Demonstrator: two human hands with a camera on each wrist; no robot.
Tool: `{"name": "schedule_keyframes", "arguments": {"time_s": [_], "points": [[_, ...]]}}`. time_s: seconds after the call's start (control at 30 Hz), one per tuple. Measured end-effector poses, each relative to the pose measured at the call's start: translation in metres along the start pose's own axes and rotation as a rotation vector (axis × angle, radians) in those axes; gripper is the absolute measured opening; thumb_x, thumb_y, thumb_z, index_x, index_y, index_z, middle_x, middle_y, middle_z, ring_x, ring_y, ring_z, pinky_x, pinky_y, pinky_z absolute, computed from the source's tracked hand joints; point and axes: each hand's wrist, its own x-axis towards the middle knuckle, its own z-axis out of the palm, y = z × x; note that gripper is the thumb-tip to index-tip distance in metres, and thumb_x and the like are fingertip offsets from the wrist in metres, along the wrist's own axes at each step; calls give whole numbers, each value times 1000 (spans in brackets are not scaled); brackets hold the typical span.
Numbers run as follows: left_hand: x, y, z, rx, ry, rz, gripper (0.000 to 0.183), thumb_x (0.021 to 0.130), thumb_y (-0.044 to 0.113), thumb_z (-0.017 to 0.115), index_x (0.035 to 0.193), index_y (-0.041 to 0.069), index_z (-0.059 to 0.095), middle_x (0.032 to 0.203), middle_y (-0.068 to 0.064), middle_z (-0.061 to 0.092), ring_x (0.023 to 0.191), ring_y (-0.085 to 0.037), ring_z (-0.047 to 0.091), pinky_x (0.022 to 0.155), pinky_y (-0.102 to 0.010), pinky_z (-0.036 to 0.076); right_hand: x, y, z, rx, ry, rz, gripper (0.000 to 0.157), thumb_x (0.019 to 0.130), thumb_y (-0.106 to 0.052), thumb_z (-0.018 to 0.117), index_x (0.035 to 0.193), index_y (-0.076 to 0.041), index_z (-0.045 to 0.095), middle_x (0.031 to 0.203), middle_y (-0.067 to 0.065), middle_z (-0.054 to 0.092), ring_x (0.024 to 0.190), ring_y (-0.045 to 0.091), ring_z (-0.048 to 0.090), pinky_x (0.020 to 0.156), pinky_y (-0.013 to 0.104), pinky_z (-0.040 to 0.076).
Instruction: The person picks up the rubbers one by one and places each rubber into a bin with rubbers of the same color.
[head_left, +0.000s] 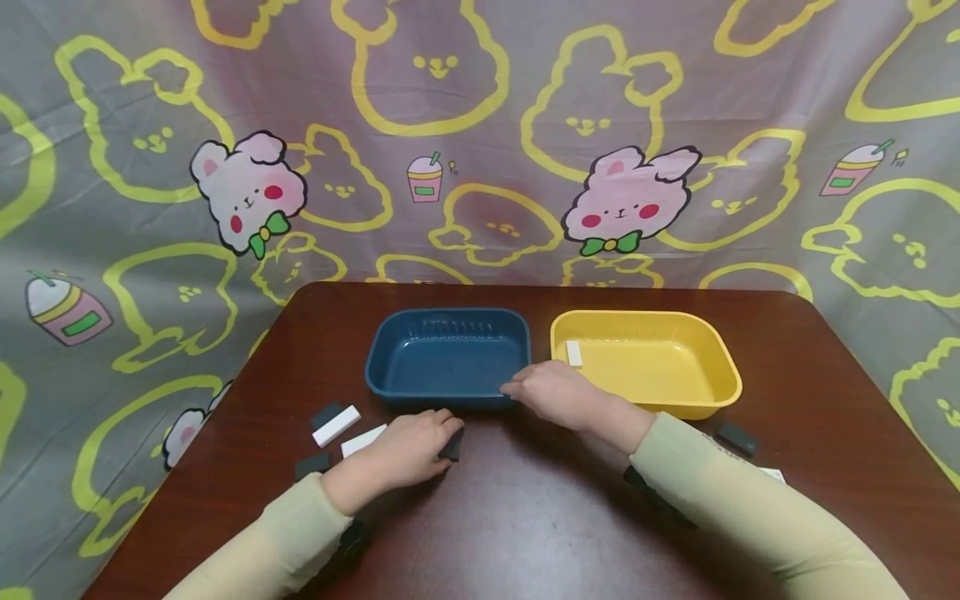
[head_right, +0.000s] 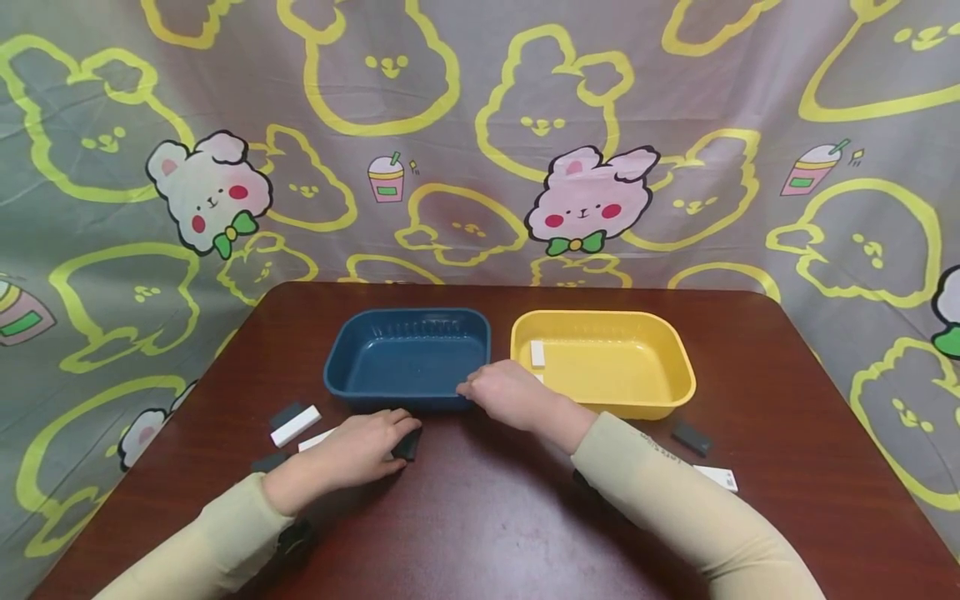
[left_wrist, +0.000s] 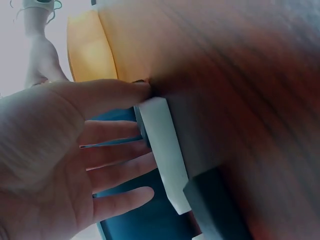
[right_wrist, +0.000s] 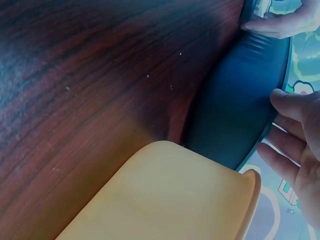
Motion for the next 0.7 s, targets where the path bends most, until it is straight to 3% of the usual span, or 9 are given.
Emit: {"name": "schedule_keyframes", "arguments": {"time_s": [0.3,0.7], "points": [[2,1,1,-21,39,14,37,72,17,82,101,3,65,87,-5,59,78,-22,61,63,-36,51,-1,-1,1,-3,10,2,26,83,3,71,107,-7,72,83,0,69,71,11,61,60,24,50],[2,1,0,-56,34,7,37,74,18,82,104,3,66,87,-4,59,76,-19,60,64,-35,51,0,0,2,-10,4,13,25,83,1,72,107,-8,73,88,1,71,74,11,64,62,25,52]]}}
